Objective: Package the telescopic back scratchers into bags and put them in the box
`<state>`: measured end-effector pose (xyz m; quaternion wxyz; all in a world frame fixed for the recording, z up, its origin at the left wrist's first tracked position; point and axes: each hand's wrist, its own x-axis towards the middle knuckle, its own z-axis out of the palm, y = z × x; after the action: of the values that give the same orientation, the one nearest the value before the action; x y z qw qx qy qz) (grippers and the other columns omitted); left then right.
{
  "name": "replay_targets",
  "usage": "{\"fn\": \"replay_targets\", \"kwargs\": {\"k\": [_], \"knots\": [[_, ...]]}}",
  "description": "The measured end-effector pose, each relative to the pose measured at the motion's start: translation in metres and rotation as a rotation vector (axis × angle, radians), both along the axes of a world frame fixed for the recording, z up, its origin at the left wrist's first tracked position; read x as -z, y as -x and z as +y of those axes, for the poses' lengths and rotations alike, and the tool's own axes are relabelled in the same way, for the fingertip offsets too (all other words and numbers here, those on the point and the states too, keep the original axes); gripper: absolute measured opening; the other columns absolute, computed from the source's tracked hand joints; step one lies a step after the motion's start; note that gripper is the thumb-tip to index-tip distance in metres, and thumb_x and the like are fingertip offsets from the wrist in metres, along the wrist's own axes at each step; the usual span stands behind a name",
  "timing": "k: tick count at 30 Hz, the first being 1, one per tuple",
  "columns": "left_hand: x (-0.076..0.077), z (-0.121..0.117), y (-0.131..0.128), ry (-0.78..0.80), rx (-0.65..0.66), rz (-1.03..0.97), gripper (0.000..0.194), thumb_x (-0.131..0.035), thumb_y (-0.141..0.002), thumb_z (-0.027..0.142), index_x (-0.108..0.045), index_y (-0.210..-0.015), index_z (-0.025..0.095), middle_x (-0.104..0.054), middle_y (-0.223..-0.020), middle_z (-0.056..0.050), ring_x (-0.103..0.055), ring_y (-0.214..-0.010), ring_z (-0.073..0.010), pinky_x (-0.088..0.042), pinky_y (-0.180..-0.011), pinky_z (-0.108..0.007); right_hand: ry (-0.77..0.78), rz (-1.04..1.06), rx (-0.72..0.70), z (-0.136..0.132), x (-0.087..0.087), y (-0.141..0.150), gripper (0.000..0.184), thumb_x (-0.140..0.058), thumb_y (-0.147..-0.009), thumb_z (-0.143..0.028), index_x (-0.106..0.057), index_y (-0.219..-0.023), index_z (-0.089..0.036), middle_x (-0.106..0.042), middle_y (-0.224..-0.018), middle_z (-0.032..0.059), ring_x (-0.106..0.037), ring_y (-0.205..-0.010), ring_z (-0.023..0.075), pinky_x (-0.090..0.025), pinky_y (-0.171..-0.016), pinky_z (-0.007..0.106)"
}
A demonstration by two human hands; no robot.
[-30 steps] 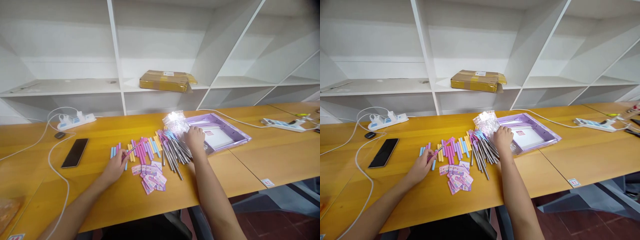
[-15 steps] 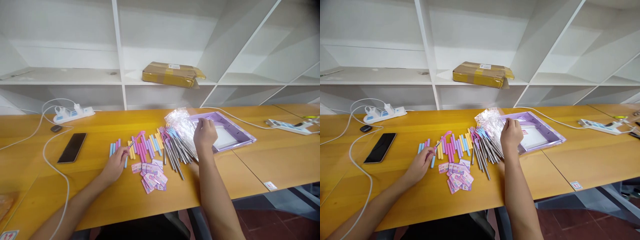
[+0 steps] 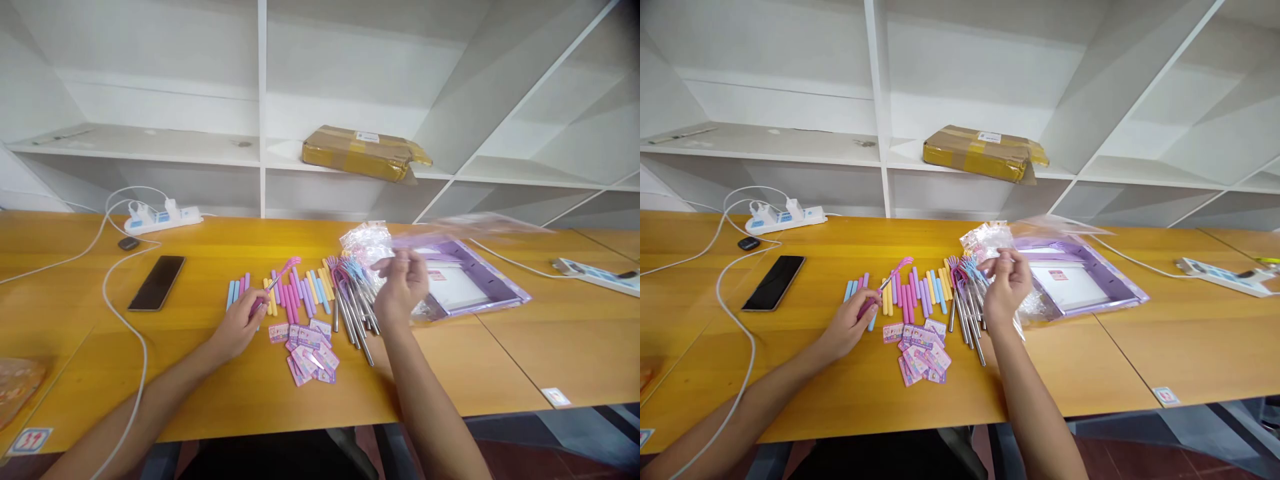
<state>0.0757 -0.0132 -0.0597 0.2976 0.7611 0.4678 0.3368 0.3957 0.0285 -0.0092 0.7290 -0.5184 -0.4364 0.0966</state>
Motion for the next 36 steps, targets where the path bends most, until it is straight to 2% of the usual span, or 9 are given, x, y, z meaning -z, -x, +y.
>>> {"fn": "replay_targets", "kwargs": {"k": [6, 10, 13, 17, 22, 26, 30, 33, 36], "knots": [[-0.003, -0.005, -0.003, 0.057, 0.126, -0.069, 0.033, -0.046, -0.108, 0.049, -0.064, -0.123, 0.025, -0.066, -0.117, -0.008, -0.063, -0.110, -0.0246, -0.049, -0.100, -0.038, 0.321, -0.027, -0.640, -0.018, 0.027, 0.060, 0.028, -0.058, -0.102, -0.053, -0.053, -0.099, -0.025, -0.052, -0.066, -0.0064, -0.041, -0.053, 0.0130, -0.035, -0.052, 0.026], [0.002, -0.012, -0.011, 0.094, 0.212, -0.120, 0.039, -0.056, -0.103, 0.056, -0.071, -0.120, 0.024, -0.065, -0.119, -0.010, -0.062, -0.113, -0.0271, -0.051, -0.102, -0.041, 0.361, 0.014, -0.845, -0.035, 0.046, 0.091, 0.029, -0.063, -0.101, -0.051, -0.050, -0.094, -0.025, -0.050, -0.070, -0.0067, -0.042, -0.057, 0.0125, -0.037, -0.056, 0.026], [0.008, -0.018, -0.016, 0.121, 0.176, -0.121, 0.035, -0.064, -0.099, 0.055, -0.074, -0.100, 0.021, -0.065, -0.112, -0.009, -0.062, -0.107, -0.0269, -0.052, -0.099, -0.040, 0.384, -0.053, -0.898, -0.043, 0.055, 0.101, 0.031, -0.065, -0.100, -0.050, -0.050, -0.092, -0.025, -0.054, -0.077, -0.0042, -0.047, -0.065, 0.0137, -0.039, -0.061, 0.026], [0.010, -0.020, -0.016, 0.131, 0.089, -0.123, 0.036, -0.060, -0.102, 0.051, -0.071, -0.087, 0.020, -0.064, -0.101, -0.007, -0.060, -0.099, -0.0244, -0.051, -0.096, -0.039, 0.421, -0.055, -0.941, -0.045, 0.059, 0.102, 0.040, -0.058, -0.103, -0.059, -0.050, -0.084, -0.024, -0.049, -0.074, -0.0034, -0.044, -0.067, 0.0146, -0.039, -0.063, 0.027], [0.002, -0.017, -0.010, 0.108, 0.205, -0.150, 0.038, -0.056, -0.103, 0.052, -0.067, -0.085, 0.020, -0.060, -0.095, -0.006, -0.059, -0.089, -0.0216, -0.052, -0.087, -0.036, 0.523, 0.207, -1.033, -0.041, 0.057, 0.103, 0.047, -0.066, -0.092, -0.070, -0.058, -0.101, -0.025, -0.056, -0.081, -0.0023, -0.052, -0.070, 0.0162, -0.045, -0.065, 0.028], [0.002, -0.019, -0.010, 0.084, 0.258, -0.090, 0.032, -0.057, -0.103, 0.047, -0.069, -0.087, 0.022, -0.066, -0.103, -0.009, -0.064, -0.097, -0.0241, -0.055, -0.091, -0.038, 0.527, 0.127, -1.183, -0.040, 0.055, 0.103, 0.047, -0.067, -0.092, -0.070, -0.064, -0.097, -0.023, -0.066, -0.091, 0.0021, -0.062, -0.088, 0.0209, -0.052, -0.083, 0.034], [0.005, -0.019, -0.012, 0.054, 0.224, -0.113, 0.028, -0.060, -0.103, 0.045, -0.071, -0.090, 0.022, -0.067, -0.121, -0.011, -0.063, -0.118, -0.0265, -0.051, -0.106, -0.042, 0.410, 0.080, -0.991, -0.038, 0.054, 0.100, 0.041, -0.061, -0.099, -0.063, -0.064, -0.092, -0.023, -0.066, -0.097, 0.0035, -0.062, -0.096, 0.0218, -0.051, -0.093, 0.036], [0.007, -0.013, -0.009, 0.043, 0.094, -0.229, 0.032, -0.061, -0.102, 0.048, -0.067, -0.085, 0.021, -0.069, -0.122, -0.011, -0.063, -0.121, -0.0270, -0.050, -0.110, -0.045, 0.277, 0.224, -0.777, -0.036, 0.052, 0.091, 0.039, -0.046, -0.107, -0.061, -0.054, -0.090, -0.026, -0.057, -0.085, 0.0005, -0.056, -0.077, 0.0185, -0.052, -0.077, 0.033], [0.007, -0.002, -0.001, 0.066, -0.054, -0.413, 0.039, -0.064, -0.099, 0.053, -0.062, -0.078, 0.021, -0.072, -0.111, -0.010, -0.068, -0.106, -0.0244, -0.057, -0.096, -0.041, 0.290, 0.163, -0.872, -0.036, 0.045, 0.074, 0.044, -0.041, -0.108, -0.064, -0.047, -0.084, -0.027, -0.037, -0.066, -0.0055, -0.035, -0.054, 0.0150, -0.038, -0.054, 0.028]]}}
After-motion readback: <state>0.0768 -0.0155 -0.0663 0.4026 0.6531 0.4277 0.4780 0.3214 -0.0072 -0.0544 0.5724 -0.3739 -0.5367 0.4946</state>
